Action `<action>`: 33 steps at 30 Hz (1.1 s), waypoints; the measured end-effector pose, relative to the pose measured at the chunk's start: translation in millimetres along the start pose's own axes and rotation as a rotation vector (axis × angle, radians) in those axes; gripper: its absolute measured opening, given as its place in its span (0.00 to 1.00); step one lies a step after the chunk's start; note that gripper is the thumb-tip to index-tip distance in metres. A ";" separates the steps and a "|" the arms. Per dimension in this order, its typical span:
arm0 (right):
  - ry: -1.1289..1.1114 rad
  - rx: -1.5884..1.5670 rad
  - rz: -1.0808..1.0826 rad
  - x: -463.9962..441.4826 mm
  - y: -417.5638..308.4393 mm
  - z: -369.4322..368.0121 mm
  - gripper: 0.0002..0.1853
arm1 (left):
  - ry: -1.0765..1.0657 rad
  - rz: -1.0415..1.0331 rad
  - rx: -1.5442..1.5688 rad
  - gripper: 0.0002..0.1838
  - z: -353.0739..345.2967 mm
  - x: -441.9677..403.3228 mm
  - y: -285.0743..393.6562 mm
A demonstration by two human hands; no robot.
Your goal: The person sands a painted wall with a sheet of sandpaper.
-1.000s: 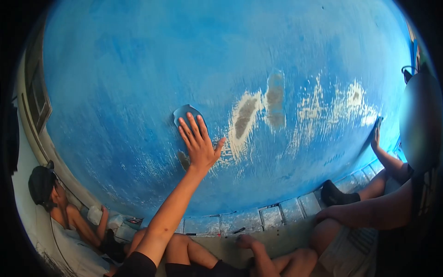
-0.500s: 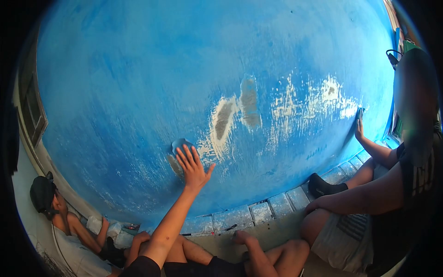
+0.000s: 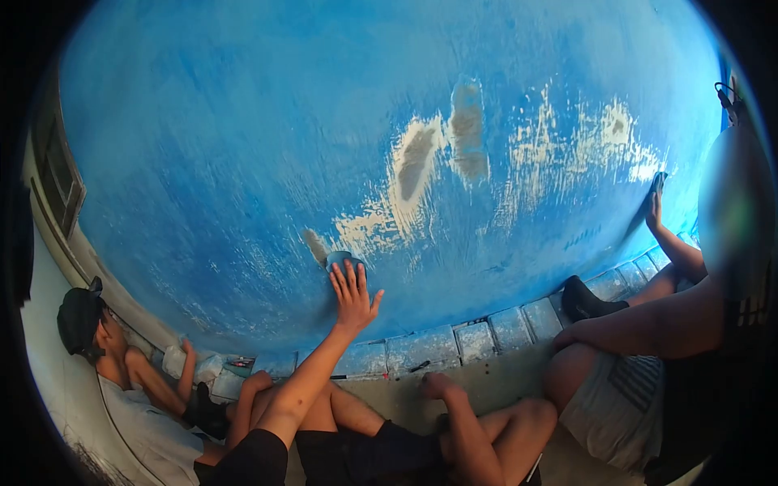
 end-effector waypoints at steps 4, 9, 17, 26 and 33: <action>-0.001 0.038 0.016 -8.7 5.7 -0.6 0.25 | -0.014 -0.021 0.014 0.43 2.7 -3.4 -4.8; -0.095 0.002 -0.056 -25.3 16.6 -3.3 0.25 | 0.109 0.011 0.044 0.43 44.7 -39.6 -20.1; -0.141 -0.366 -0.193 -30.5 11.0 24.5 0.37 | 0.284 0.080 0.019 0.46 69.9 -78.0 -33.3; -0.102 -0.262 -0.109 -45.0 25.9 24.0 0.40 | 0.354 0.131 0.069 0.48 60.3 -80.8 -18.6; -0.079 -0.219 -0.134 -30.7 6.7 32.7 0.41 | 0.310 0.171 0.008 0.52 39.0 -68.6 -6.1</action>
Point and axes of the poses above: each hand's wrist, its own x-axis away from the middle knuckle, its own z-axis out of the back of the hand, y = z × x, the point moved 1 cm from there along -x, towards the middle knuckle, and after that the axes turned 15 degrees about -y, right-handed, at the moved point
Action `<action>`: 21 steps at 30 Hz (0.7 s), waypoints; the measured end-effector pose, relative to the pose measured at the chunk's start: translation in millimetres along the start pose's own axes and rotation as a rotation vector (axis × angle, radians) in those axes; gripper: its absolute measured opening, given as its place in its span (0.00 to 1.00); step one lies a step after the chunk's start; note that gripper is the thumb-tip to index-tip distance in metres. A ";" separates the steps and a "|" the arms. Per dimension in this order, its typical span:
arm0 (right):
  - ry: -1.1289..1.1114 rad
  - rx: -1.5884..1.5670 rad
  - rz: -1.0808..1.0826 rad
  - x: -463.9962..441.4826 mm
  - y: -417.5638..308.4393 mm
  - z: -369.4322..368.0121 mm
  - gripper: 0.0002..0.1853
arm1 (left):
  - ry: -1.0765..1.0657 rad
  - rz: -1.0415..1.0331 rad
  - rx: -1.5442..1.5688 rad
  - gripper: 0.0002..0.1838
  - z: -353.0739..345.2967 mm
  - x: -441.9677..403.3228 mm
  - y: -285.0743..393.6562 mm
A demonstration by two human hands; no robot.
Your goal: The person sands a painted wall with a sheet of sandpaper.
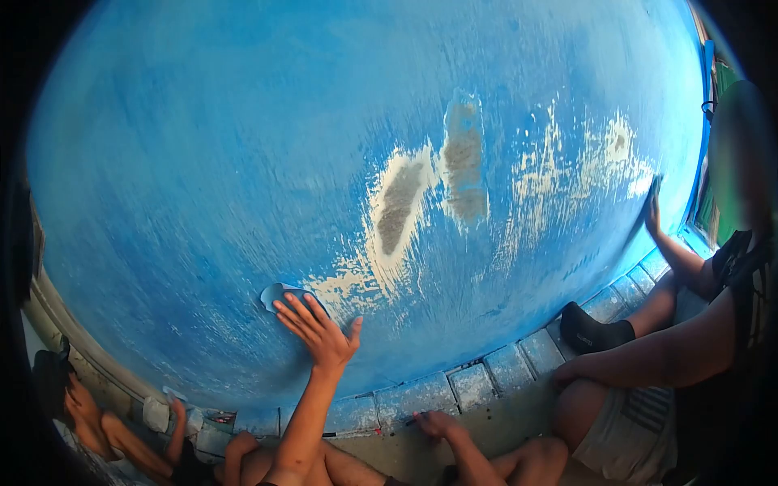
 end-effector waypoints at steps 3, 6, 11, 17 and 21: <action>-0.002 -0.033 -0.005 4.9 -2.2 -0.2 0.41 | -0.013 0.045 0.014 0.52 -2.5 6.5 8.7; -0.051 -0.004 -0.044 10.6 -6.9 1.3 0.38 | -0.045 0.054 0.056 0.52 -2.8 16.2 16.2; 0.021 -0.021 0.015 3.7 4.8 -9.0 0.36 | -0.182 0.022 0.111 0.50 -12.7 62.7 21.2; 0.036 0.009 0.062 21.8 -5.3 -18.0 0.32 | -0.427 -0.038 0.204 0.47 -31.9 139.4 22.2; 0.077 0.075 0.120 -5.3 15.5 -21.0 0.28 | -0.444 -0.028 0.234 0.46 -32.1 129.8 21.8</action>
Point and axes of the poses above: each hand's wrist, its own x-axis away from the middle knuckle, its own z-axis out of the back of the hand, y = z × x, the point moved 1 cm from there along -x, towards the middle knuckle, and after that the axes turned 15 degrees about -y, right-handed, at the moved point
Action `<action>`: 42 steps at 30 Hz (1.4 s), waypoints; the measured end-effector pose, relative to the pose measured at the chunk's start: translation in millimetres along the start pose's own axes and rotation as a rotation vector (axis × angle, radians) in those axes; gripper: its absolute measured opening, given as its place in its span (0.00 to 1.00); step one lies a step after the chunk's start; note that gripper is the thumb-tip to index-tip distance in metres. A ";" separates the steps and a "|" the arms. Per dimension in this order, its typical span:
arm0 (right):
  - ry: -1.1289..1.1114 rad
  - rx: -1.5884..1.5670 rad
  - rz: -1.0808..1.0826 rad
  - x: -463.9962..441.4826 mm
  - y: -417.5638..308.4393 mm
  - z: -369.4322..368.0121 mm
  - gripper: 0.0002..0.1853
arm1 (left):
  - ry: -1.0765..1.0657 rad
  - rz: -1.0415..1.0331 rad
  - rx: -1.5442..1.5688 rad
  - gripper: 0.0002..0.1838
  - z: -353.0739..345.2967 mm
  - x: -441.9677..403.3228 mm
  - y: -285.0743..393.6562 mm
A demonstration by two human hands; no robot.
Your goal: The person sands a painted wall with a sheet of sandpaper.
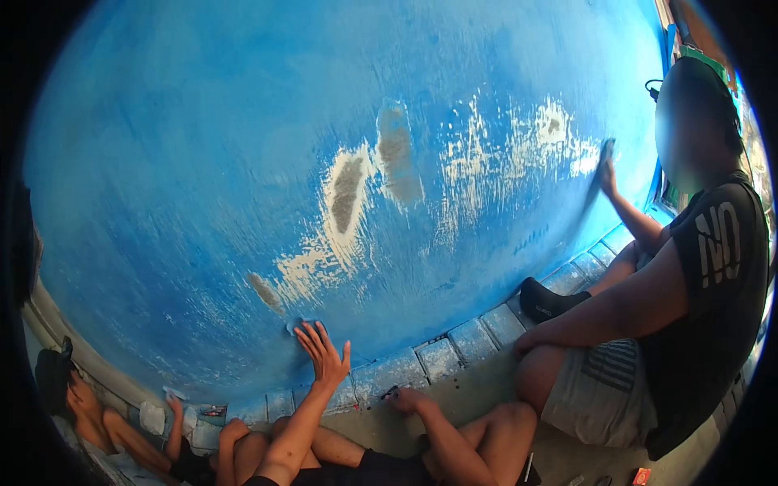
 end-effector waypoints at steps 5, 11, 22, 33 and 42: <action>-0.009 -0.098 -0.015 6.4 0.6 3.4 0.25 | 0.193 0.007 -0.037 0.45 48.6 -55.9 0.3; 0.055 0.027 0.018 -13.1 15.1 -0.4 0.23 | 0.289 -0.022 -0.070 0.44 127.2 -99.2 1.8; 0.016 -0.068 0.000 12.8 0.1 4.5 0.23 | 0.208 -0.116 -0.172 0.45 72.1 -69.4 -12.1; 0.139 0.136 0.047 9.0 5.3 -3.7 0.23 | 0.145 -0.111 -0.193 0.48 72.9 -67.5 -14.9; 0.108 0.130 0.046 5.4 6.0 -3.6 0.24 | 0.248 -0.029 -0.204 0.48 143.8 -109.8 -0.6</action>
Point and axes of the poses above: each hand's wrist, its own x-axis away from the middle knuckle, its own z-axis out of the back of the hand, y = z × x, the point moved 1 cm from there along -x, towards the middle knuckle, and after that the axes turned 15 degrees about -y, right-handed, at the moved point
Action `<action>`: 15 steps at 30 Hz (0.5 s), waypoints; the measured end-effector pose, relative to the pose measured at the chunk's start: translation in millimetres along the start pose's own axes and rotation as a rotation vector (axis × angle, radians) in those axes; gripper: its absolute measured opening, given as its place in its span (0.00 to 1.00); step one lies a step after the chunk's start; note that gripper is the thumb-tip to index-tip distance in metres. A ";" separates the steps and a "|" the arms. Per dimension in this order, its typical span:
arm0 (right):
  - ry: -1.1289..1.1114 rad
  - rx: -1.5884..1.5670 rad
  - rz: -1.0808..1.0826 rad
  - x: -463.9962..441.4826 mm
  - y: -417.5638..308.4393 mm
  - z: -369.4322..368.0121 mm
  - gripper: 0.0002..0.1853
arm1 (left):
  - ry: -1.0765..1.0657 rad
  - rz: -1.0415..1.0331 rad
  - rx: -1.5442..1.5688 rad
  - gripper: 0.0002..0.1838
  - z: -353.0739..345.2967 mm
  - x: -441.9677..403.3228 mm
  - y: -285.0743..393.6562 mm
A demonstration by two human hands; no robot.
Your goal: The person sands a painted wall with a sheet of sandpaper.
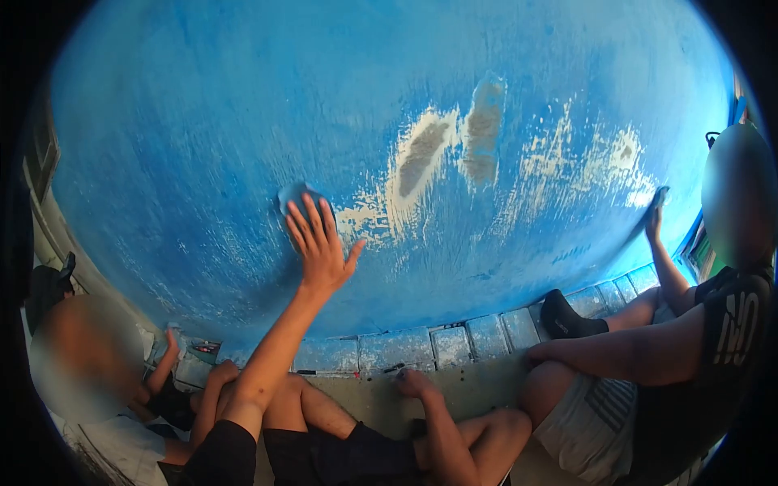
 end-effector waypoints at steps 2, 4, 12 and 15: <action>-0.004 0.026 0.028 2.0 -3.2 4.1 0.23 | 0.101 0.011 0.000 0.47 27.0 -26.2 -9.4; -0.012 0.046 0.057 -1.7 -3.7 7.5 0.23 | 0.125 0.023 -0.002 0.47 40.1 -43.0 -18.9; -0.029 -0.033 0.019 -4.4 -0.5 5.7 0.21 | 0.066 0.057 0.011 0.51 -9.5 19.1 -16.5; -0.014 -0.028 0.002 -5.8 1.2 3.1 0.21 | -0.026 0.074 0.067 0.50 -60.4 80.2 -9.6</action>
Point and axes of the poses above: each hand's wrist, its own x-axis away from the middle knuckle, its own z-axis out of the back of the hand, y = z × x, the point moved 1 cm from there along -x, towards the middle knuckle, and after that the axes turned 15 degrees about -y, right-handed, at the moved point
